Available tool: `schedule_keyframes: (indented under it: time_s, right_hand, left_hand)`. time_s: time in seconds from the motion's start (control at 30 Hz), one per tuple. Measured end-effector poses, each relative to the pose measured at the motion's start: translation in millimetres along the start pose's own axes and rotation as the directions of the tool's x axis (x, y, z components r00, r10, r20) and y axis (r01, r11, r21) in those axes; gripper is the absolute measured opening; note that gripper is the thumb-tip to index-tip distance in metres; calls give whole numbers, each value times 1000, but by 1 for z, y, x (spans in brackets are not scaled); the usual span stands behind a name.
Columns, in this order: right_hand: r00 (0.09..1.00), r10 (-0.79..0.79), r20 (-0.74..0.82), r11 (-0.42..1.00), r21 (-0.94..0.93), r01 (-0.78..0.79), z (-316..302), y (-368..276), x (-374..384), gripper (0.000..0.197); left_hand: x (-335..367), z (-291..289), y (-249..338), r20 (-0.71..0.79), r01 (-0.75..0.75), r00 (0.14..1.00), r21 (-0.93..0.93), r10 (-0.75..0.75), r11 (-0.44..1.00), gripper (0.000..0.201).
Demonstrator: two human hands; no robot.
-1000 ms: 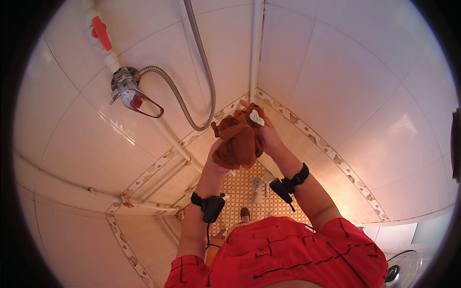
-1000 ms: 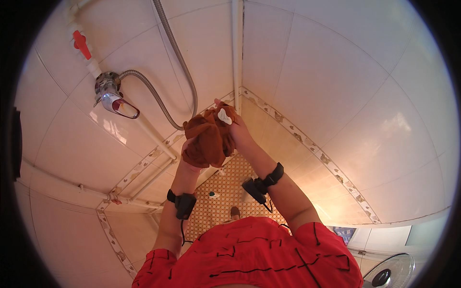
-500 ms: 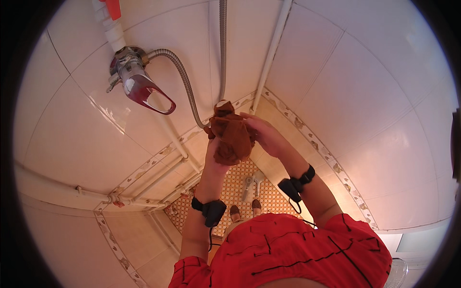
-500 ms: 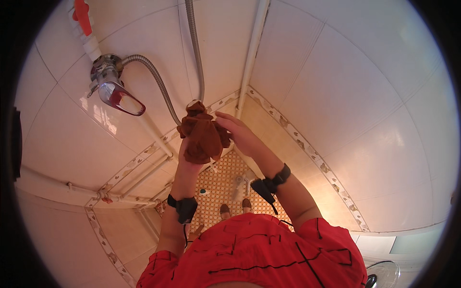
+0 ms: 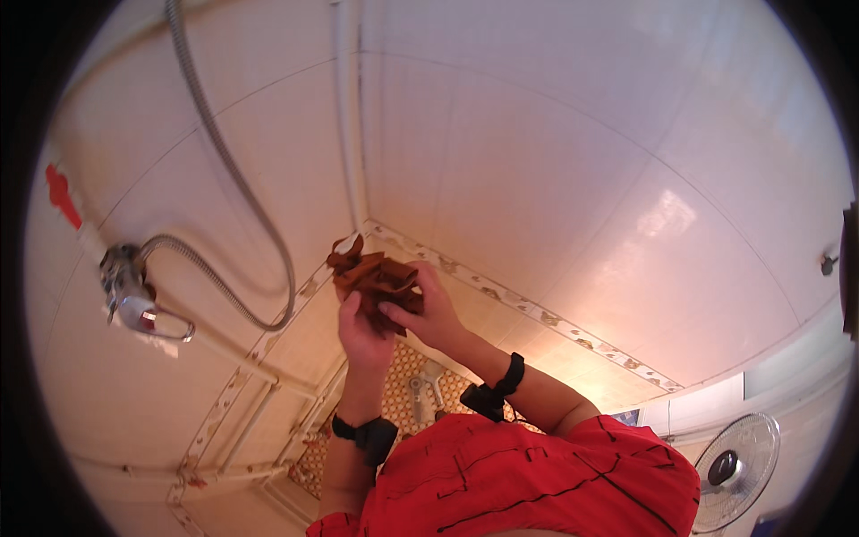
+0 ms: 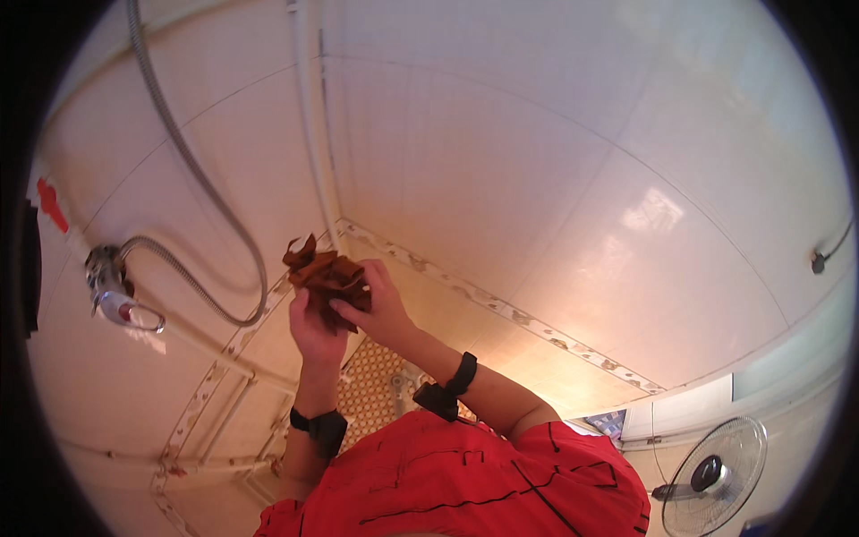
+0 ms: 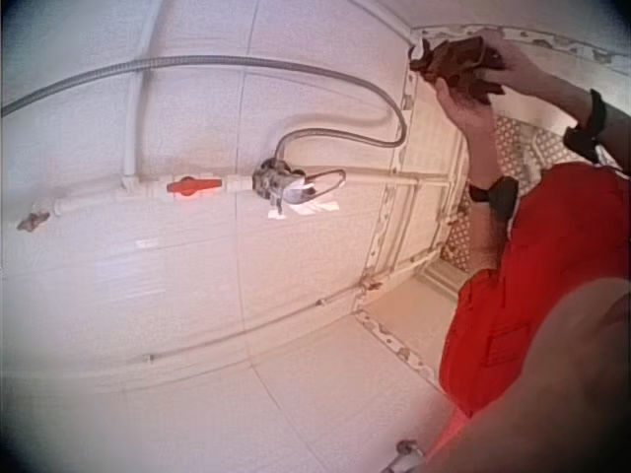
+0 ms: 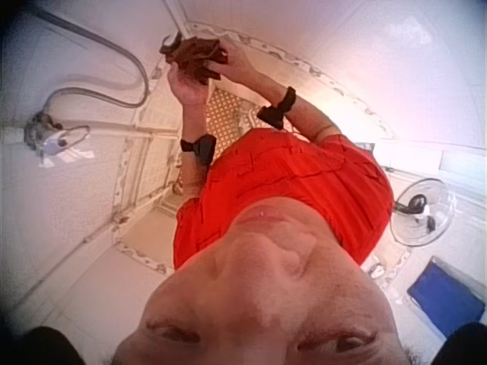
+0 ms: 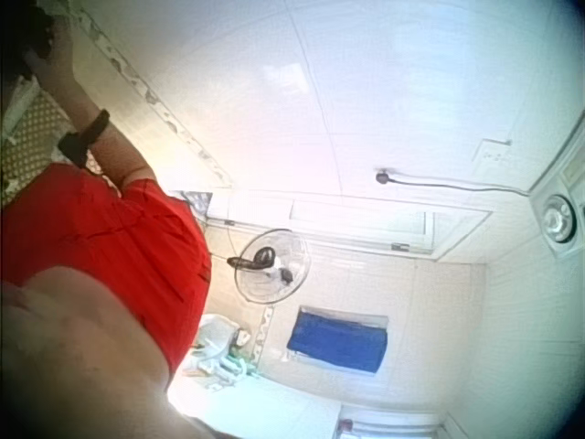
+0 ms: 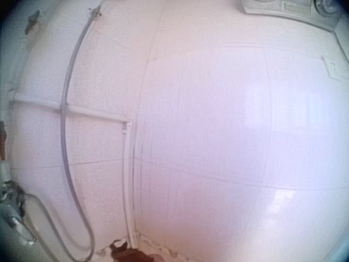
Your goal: The person wipes down the tiled wall, white pipes, and a shower faucet with a cloth.
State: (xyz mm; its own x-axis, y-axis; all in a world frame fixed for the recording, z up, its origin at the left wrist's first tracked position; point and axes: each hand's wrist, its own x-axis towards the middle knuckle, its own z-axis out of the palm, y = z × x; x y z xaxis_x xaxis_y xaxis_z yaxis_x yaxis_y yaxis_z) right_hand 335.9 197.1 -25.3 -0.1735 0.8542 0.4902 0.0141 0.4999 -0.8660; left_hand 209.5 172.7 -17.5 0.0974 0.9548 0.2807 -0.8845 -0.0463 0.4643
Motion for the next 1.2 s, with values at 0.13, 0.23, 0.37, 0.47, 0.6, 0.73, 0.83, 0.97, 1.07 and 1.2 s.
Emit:
schedule_keyframes:
  time_s: [0.13,0.23,0.37,0.47,0.6,0.73,0.83,0.97,1.07,1.2]
  right_hand:
    - [943,301,142,876,350,-332,-55,-8,3,31]
    - [924,379,44,711,626,-322,-99,-23,8,31]
    - [923,-255,-288,954,-229,192,-204,-139,66,29]
    - [478,-878,-11,112,-977,183,-285,-260,116,25]
    - [434,-893,121,-216,-960,-177,-317,-342,150,34]
    - [429,-838,336,-442,-880,-174,-304,-284,159,29]
    - [676,-673,302,-415,-910,-7,-248,-165,128,46]
    - [899,-125,420,-352,-866,356,-215,-34,40,40]
    - [854,-78,515,-400,-801,446,-240,-50,38,33]
    - [646,-593,480,-571,-817,82,-280,-220,151,28]
  left_hand:
    - [17,-2,-5,-102,67,991,-203,-89,977,40]
    - [21,-41,-11,-202,130,962,-244,-181,961,31]
    - [0,-67,-1,-230,188,949,-138,-216,972,26]
    - [-21,-81,9,-242,198,948,-63,-208,978,25]
    - [-29,-92,-2,-251,258,927,-109,-278,960,25]
    - [-31,-93,-22,-244,263,922,-175,-301,949,25]
    - [-25,-89,-44,-204,302,913,-247,-354,921,24]
    - [-25,-80,-59,-155,361,906,-202,-394,910,25]
    - [-45,-81,-53,-197,348,900,-212,-389,913,23]
    - [-78,-107,-44,-298,337,864,-259,-407,905,23]
